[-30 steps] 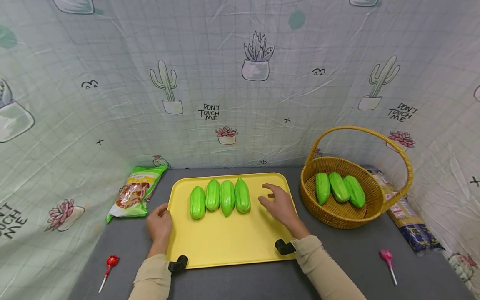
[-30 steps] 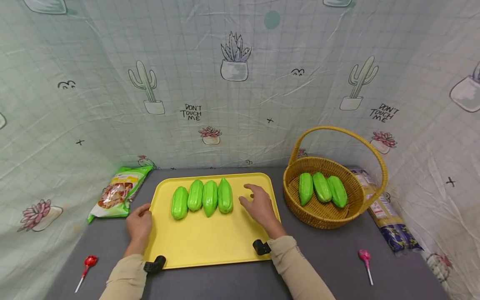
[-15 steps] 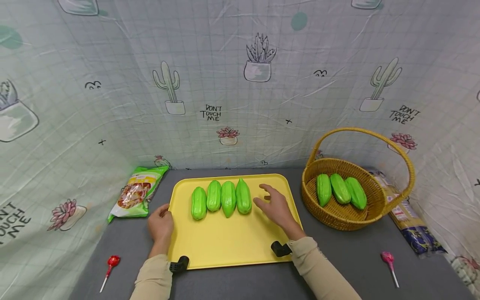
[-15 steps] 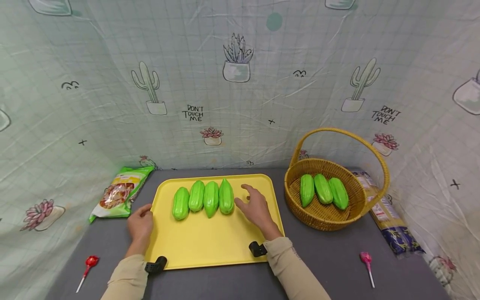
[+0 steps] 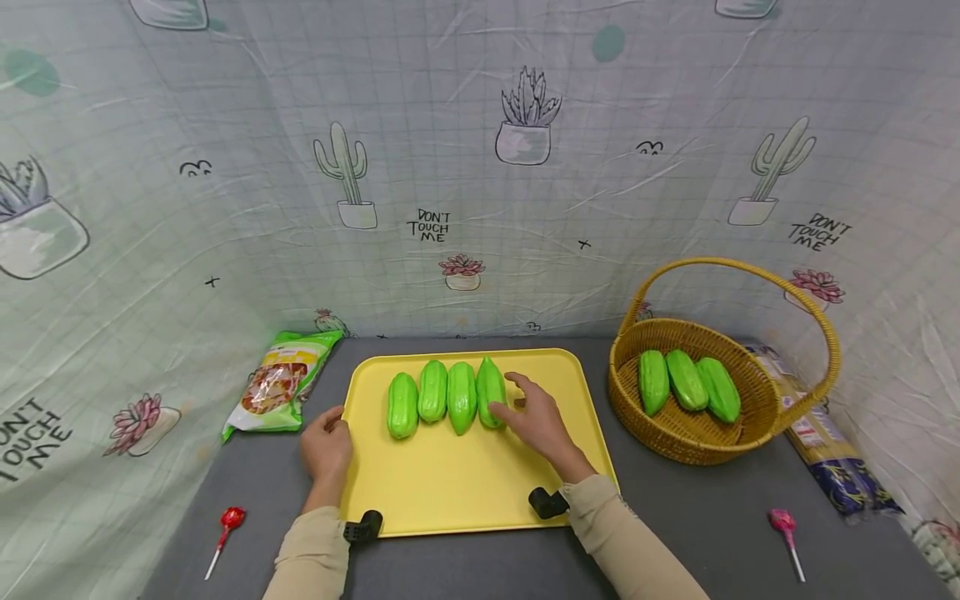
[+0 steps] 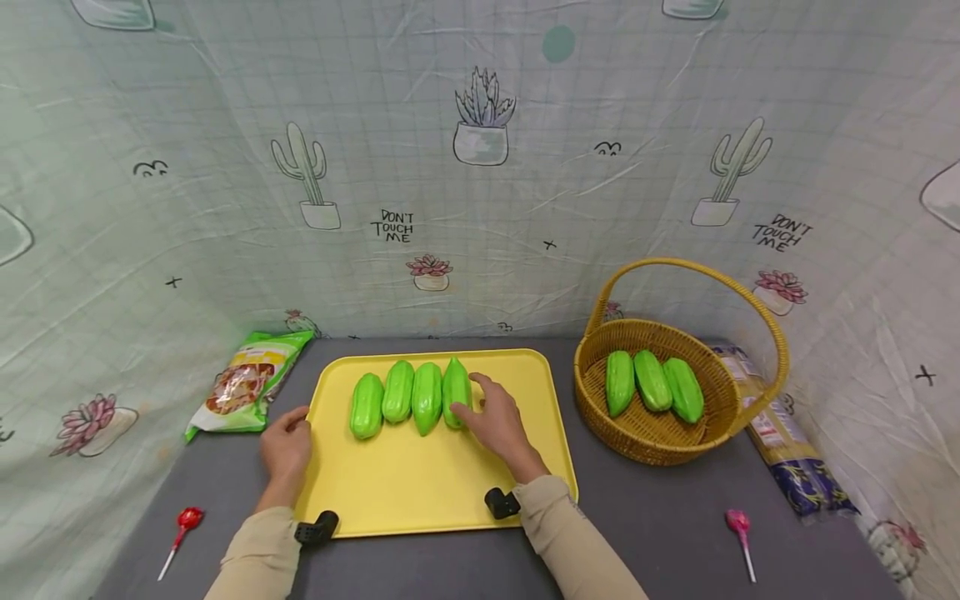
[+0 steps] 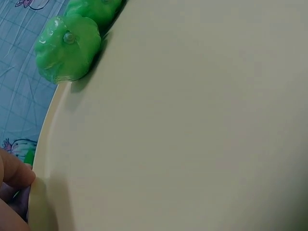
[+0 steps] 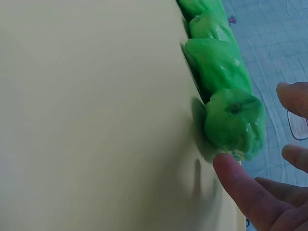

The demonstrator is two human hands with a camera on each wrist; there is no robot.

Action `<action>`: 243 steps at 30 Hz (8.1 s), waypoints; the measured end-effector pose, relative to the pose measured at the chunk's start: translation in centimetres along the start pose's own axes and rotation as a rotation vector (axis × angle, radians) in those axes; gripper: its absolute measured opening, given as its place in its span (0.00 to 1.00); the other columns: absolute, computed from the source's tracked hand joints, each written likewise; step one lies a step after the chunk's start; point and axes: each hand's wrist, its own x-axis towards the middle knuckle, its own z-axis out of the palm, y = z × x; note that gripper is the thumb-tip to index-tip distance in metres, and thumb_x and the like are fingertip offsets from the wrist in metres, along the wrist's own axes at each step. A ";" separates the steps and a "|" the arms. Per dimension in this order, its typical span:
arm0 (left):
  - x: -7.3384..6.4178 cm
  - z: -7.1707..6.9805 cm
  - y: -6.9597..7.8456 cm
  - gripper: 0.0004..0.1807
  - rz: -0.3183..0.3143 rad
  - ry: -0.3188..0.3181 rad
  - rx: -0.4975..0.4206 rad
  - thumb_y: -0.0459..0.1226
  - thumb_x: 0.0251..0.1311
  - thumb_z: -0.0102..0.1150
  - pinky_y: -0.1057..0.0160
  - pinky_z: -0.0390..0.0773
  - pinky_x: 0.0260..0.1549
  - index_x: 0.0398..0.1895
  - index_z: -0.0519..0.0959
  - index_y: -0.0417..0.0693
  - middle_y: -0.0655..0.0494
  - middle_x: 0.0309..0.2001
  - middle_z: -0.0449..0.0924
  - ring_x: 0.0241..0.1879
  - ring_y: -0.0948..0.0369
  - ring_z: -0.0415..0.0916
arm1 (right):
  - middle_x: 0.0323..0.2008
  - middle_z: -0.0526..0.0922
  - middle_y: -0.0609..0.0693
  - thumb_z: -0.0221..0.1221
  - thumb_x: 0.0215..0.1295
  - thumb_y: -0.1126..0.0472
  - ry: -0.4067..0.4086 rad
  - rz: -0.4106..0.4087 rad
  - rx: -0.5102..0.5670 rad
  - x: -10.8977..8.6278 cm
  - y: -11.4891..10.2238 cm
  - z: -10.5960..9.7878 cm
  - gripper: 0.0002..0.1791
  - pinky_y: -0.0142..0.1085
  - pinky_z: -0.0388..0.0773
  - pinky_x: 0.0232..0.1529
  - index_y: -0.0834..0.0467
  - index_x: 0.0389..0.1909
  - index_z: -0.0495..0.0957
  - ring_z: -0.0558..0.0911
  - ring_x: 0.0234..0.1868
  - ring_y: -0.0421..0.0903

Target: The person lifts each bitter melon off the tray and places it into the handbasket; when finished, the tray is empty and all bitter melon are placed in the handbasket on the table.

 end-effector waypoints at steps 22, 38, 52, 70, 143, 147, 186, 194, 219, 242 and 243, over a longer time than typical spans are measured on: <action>-0.1 0.3 0.3 0.21 0.015 0.007 -0.004 0.31 0.70 0.43 0.43 0.75 0.55 0.59 0.81 0.37 0.35 0.57 0.82 0.56 0.41 0.78 | 0.69 0.76 0.59 0.67 0.67 0.54 -0.005 -0.053 -0.041 1.0 -0.5 1.4 0.35 0.55 0.79 0.60 0.57 0.73 0.70 0.79 0.64 0.60; 0.0 0.2 0.2 0.21 0.006 0.008 -0.007 0.31 0.71 0.43 0.43 0.75 0.57 0.59 0.81 0.37 0.35 0.58 0.81 0.57 0.42 0.77 | 0.65 0.78 0.62 0.67 0.67 0.56 0.012 -0.071 -0.054 1.1 -0.4 2.1 0.31 0.54 0.79 0.58 0.60 0.69 0.74 0.80 0.61 0.59; -0.4 0.0 0.1 0.21 0.015 0.001 -0.005 0.30 0.70 0.43 0.42 0.75 0.56 0.59 0.81 0.36 0.34 0.57 0.81 0.57 0.41 0.77 | 0.65 0.78 0.62 0.67 0.66 0.56 0.014 -0.081 -0.072 0.5 -0.4 1.9 0.29 0.55 0.78 0.59 0.59 0.67 0.76 0.79 0.63 0.61; -0.5 -0.2 -0.1 0.21 0.007 -0.013 -0.008 0.30 0.71 0.43 0.42 0.75 0.57 0.61 0.80 0.36 0.34 0.59 0.81 0.58 0.41 0.76 | 0.66 0.78 0.61 0.68 0.66 0.56 0.047 -0.084 -0.059 0.1 -0.5 0.7 0.30 0.51 0.83 0.51 0.58 0.68 0.75 0.84 0.55 0.62; -0.3 -0.4 0.4 0.21 0.004 -0.044 -0.008 0.31 0.73 0.43 0.41 0.73 0.57 0.62 0.79 0.36 0.33 0.60 0.78 0.58 0.40 0.75 | 0.71 0.73 0.62 0.65 0.69 0.53 0.134 -0.083 -0.085 -0.7 -0.5 -6.7 0.33 0.48 0.86 0.42 0.55 0.72 0.71 0.83 0.58 0.66; -0.2 -0.5 0.3 0.21 0.005 -0.045 -0.007 0.31 0.73 0.43 0.41 0.73 0.58 0.63 0.79 0.36 0.33 0.60 0.79 0.59 0.40 0.75 | 0.71 0.72 0.62 0.65 0.69 0.52 0.131 -0.072 -0.094 -0.8 -0.4 -7.4 0.33 0.48 0.86 0.42 0.54 0.73 0.70 0.82 0.59 0.66; -0.3 -0.3 0.2 0.21 0.015 -0.024 0.024 0.32 0.72 0.43 0.41 0.73 0.56 0.61 0.80 0.37 0.34 0.59 0.80 0.57 0.40 0.76 | 0.54 0.83 0.70 0.63 0.71 0.50 0.221 -0.069 -0.113 -0.8 2.5 -11.9 0.34 0.45 0.84 0.38 0.59 0.73 0.69 0.86 0.48 0.64; -0.2 -0.2 0.2 0.21 0.010 -0.026 0.023 0.32 0.72 0.43 0.42 0.73 0.56 0.62 0.80 0.37 0.35 0.59 0.80 0.58 0.41 0.76 | 0.67 0.75 0.67 0.61 0.72 0.49 0.232 -0.021 -0.125 -1.0 2.9 -12.9 0.34 0.53 0.83 0.48 0.57 0.75 0.67 0.82 0.58 0.66; -0.2 -0.3 0.2 0.21 0.010 -0.030 0.010 0.31 0.73 0.43 0.41 0.73 0.56 0.62 0.80 0.37 0.34 0.59 0.80 0.58 0.40 0.76 | 0.48 0.85 0.67 0.60 0.72 0.45 0.231 0.063 -0.090 -2.2 3.7 -15.1 0.36 0.37 0.79 0.34 0.55 0.76 0.66 0.85 0.47 0.61; -0.2 -0.4 0.1 0.21 0.009 -0.030 0.030 0.32 0.72 0.43 0.44 0.73 0.53 0.61 0.80 0.37 0.33 0.58 0.80 0.56 0.41 0.76 | 0.64 0.76 0.72 0.57 0.74 0.45 0.246 0.061 -0.120 -3.0 5.1 -16.4 0.36 0.50 0.85 0.43 0.57 0.77 0.65 0.80 0.60 0.70; -0.3 -0.4 0.1 0.21 0.009 -0.032 0.032 0.32 0.72 0.43 0.44 0.73 0.53 0.61 0.80 0.37 0.33 0.58 0.80 0.56 0.41 0.76 | 0.66 0.74 0.72 0.57 0.75 0.44 0.244 0.066 -0.116 -3.0 5.3 -16.5 0.36 0.51 0.85 0.44 0.57 0.77 0.64 0.80 0.60 0.70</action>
